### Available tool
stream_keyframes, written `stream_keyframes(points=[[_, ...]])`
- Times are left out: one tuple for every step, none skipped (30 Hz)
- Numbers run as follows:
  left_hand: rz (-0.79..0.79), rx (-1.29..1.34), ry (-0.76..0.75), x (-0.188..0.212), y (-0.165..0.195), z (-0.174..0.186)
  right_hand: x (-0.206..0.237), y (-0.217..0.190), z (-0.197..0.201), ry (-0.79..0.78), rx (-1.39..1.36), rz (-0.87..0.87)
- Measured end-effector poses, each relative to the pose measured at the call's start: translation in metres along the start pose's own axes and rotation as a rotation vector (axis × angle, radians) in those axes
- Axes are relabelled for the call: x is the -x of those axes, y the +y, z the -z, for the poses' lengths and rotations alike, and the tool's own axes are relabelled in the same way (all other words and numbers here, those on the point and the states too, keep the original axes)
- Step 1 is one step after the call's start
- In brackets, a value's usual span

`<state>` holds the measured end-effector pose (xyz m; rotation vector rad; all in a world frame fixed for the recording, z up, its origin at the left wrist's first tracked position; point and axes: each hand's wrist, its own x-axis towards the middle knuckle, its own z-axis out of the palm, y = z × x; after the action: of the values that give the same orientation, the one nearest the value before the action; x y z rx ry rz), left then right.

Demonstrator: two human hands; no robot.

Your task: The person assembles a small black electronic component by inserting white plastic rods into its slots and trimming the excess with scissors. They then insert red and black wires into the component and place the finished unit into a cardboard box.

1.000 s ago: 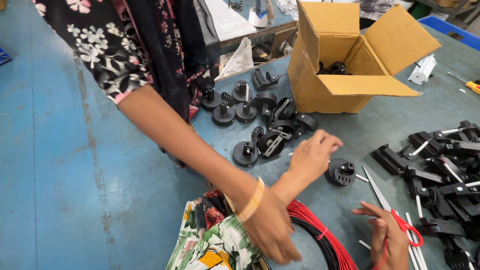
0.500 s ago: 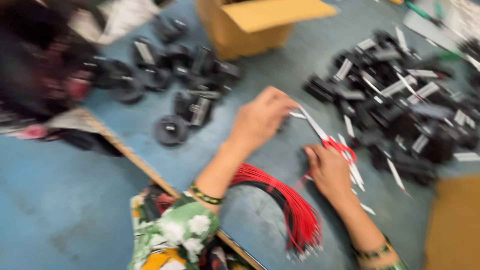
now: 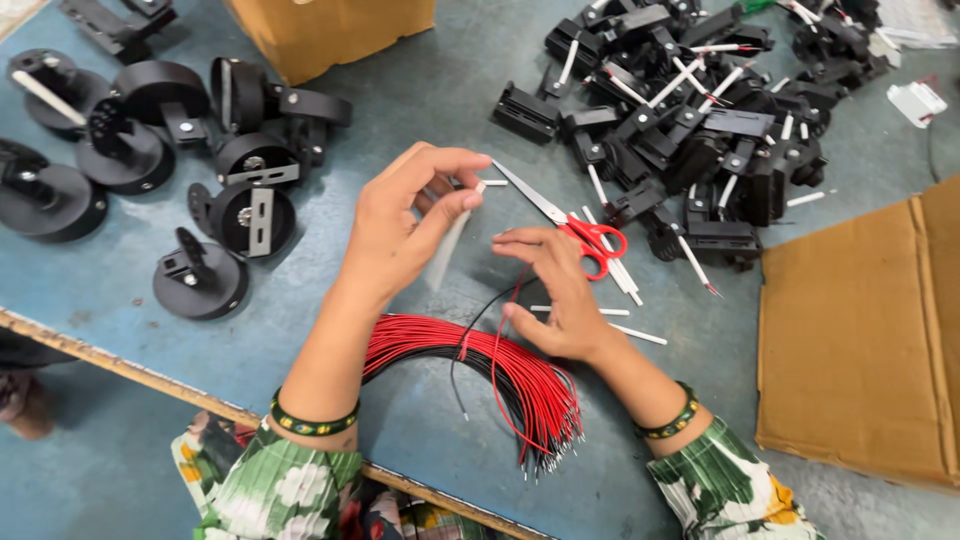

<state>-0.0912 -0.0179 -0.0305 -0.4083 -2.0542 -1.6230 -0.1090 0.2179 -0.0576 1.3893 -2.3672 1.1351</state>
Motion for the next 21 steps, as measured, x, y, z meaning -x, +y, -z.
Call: stream_keyframes(points=[[0.048,0.092,-0.033,0.002,0.000,-0.001,0.002,-0.001,-0.003,0.016,-0.004,-0.024],[0.097,0.183,-0.067,0.003,0.001,-0.003,0.005,-0.001,-0.005,0.032,-0.009,-0.048],[0.087,0.205,-0.105,0.005,0.001,-0.004,0.008,0.000,-0.008,0.059,-0.079,-0.094],[0.077,0.225,-0.142,0.005,0.000,-0.006,0.010,0.003,-0.011,0.086,-0.150,-0.137],[0.066,0.244,-0.178,0.006,0.000,-0.007,0.012,0.007,-0.014,0.114,-0.222,-0.179],[0.068,0.209,-0.215,0.007,0.000,-0.008,0.014,0.010,-0.017,0.120,-0.225,-0.208],[0.069,0.173,-0.250,0.007,0.001,-0.009,0.016,0.012,-0.019,0.124,-0.228,-0.235],[0.069,0.136,-0.284,0.007,0.002,-0.010,0.017,0.014,-0.020,0.128,-0.232,-0.261],[0.077,0.119,-0.295,0.007,0.004,-0.011,0.019,0.016,-0.020,0.134,-0.231,-0.276],[0.085,0.101,-0.305,0.006,0.007,-0.011,0.020,0.016,-0.019,0.141,-0.231,-0.290],[0.091,0.082,-0.315,0.005,0.011,-0.011,0.020,0.017,-0.016,0.148,-0.230,-0.302],[0.070,0.058,-0.302,0.005,0.016,-0.009,0.020,0.018,-0.011,0.192,-0.151,-0.256],[0.046,0.038,-0.287,0.005,0.022,-0.007,0.019,0.019,-0.004,0.235,-0.067,-0.209],[0.015,0.017,-0.270,0.004,0.028,-0.006,0.019,0.021,0.004,0.279,0.020,-0.156],[0.036,-0.071,-0.264,0.002,0.035,-0.004,0.018,0.024,0.013,0.304,0.060,-0.205],[0.059,-0.158,-0.255,0.001,0.041,-0.003,0.018,0.027,0.024,0.327,0.098,-0.256],[0.088,-0.247,-0.248,0.001,0.046,-0.002,0.019,0.029,0.034,0.349,0.131,-0.310],[0.039,-0.370,-0.261,0.000,0.049,-0.003,0.022,0.030,0.045,0.298,0.141,-0.353],[-0.009,-0.492,-0.279,-0.004,0.048,-0.007,0.026,0.030,0.056,0.248,0.150,-0.402],[-0.061,-0.608,-0.300,-0.008,0.045,-0.012,0.033,0.028,0.064,0.199,0.162,-0.455],[-0.082,-0.723,-0.335,-0.013,0.040,-0.018,0.041,0.024,0.071,0.167,0.184,-0.460]])
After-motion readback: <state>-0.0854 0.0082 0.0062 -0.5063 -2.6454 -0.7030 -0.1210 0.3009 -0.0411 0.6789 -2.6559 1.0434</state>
